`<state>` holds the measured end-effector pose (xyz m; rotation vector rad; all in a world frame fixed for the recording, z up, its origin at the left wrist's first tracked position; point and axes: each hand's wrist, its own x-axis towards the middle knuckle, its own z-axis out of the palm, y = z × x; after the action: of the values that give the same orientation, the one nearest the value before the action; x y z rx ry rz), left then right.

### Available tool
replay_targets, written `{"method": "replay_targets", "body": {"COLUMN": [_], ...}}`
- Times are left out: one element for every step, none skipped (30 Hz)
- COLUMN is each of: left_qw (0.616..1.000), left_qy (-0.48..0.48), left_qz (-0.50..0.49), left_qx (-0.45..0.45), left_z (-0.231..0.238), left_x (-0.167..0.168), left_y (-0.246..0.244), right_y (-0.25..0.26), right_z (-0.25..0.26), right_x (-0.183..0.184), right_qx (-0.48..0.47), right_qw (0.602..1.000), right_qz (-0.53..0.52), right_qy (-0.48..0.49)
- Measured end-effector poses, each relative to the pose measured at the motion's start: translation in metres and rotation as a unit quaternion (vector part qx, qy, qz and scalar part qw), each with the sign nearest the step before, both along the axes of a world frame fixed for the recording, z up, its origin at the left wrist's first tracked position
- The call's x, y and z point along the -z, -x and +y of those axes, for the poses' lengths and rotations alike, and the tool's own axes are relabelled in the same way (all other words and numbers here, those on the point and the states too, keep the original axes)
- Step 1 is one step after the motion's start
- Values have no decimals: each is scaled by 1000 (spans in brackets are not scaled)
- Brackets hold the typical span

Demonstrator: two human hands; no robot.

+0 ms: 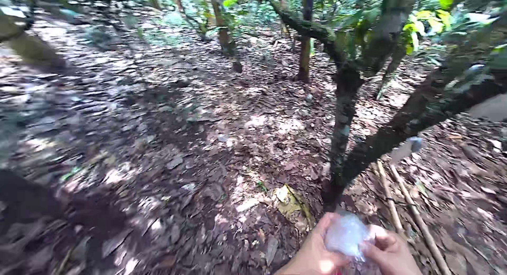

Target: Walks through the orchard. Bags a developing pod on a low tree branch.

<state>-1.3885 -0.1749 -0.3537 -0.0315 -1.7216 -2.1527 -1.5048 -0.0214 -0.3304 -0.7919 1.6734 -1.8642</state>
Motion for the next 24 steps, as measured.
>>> {"method": "replay_targets", "body": {"left_qw": [1000,999,999,997,995,991,986,981,976,971,967,963,959,953,942,929,914,903,897,895,894,893,890,886], "left_qy": [-5,-14,-22,-24,-19,-15,-10,-13,-8,0,8,1,-20,-48,-70,-86,-100,-101,-94,-95,-111,-144,-182,-215], "left_qz": [-10,-9,-2,2,2,-3,-20,-34,-38,-30,-12,4,11,6,-11,-32,-56,-75,-83,-89,-93,-100,-110,-121], "left_qx": [-15,-31,-46,-68,-97,-131,-166,-192,-213,-239,-256,-268,-281,-300,-327,-360,-390,-411,-424,-428,-423,-414,-403,-392], "left_z": [-2,-5,-9,-15,-25,-37,-52,-67,-84,-102,-123,-147,-172,-198,-228,-261,-292,-322,-355,-386,-413,-436,-457,-475], "left_x": [2,3,3,3,3,4,1,-2,-5,-6,-4,0,7,14,18,20,20,18,10,-1,-11,-23,-37,-49], "left_y": [-1,-1,0,2,3,6,7,9,8,8,10,12,15,18,23,28,26,21,16,13,12,14,17,21], "right_y": [4,7,8,9,13,16,19,22,25,29,33,38,40,41,42,43,41,37,37,41,48,55,62,68], "right_z": [-12,-27,-45,-63,-82,-102,-123,-144,-164,-184,-206,-233,-262,-291,-323,-357,-386,-412,-439,-467,-492,-515,-536,-555], "right_x": [2,2,1,-1,-1,1,3,5,7,8,10,17,27,35,40,39,37,34,25,15,6,-1,-9,-17], "right_qx": [-20,-43,-69,-100,-133,-160,-169,-172,-171,-179,-188,-203,-226,-251,-265,-271,-269,-272,-284,-302,-313,-310,-297,-282], "right_qw": [1000,999,997,995,990,987,985,985,985,984,982,979,973,962,954,951,954,955,956,953,947,943,944,950], "right_qz": [-9,-11,-23,-30,-31,-18,6,31,34,25,10,-15,-53,-93,-129,-141,-130,-117,-74,-6,67,118,141,134], "right_qy": [-6,-12,-4,7,19,27,26,19,7,-8,-29,-18,18,44,55,43,20,12,10,12,12,12,15,23]}}
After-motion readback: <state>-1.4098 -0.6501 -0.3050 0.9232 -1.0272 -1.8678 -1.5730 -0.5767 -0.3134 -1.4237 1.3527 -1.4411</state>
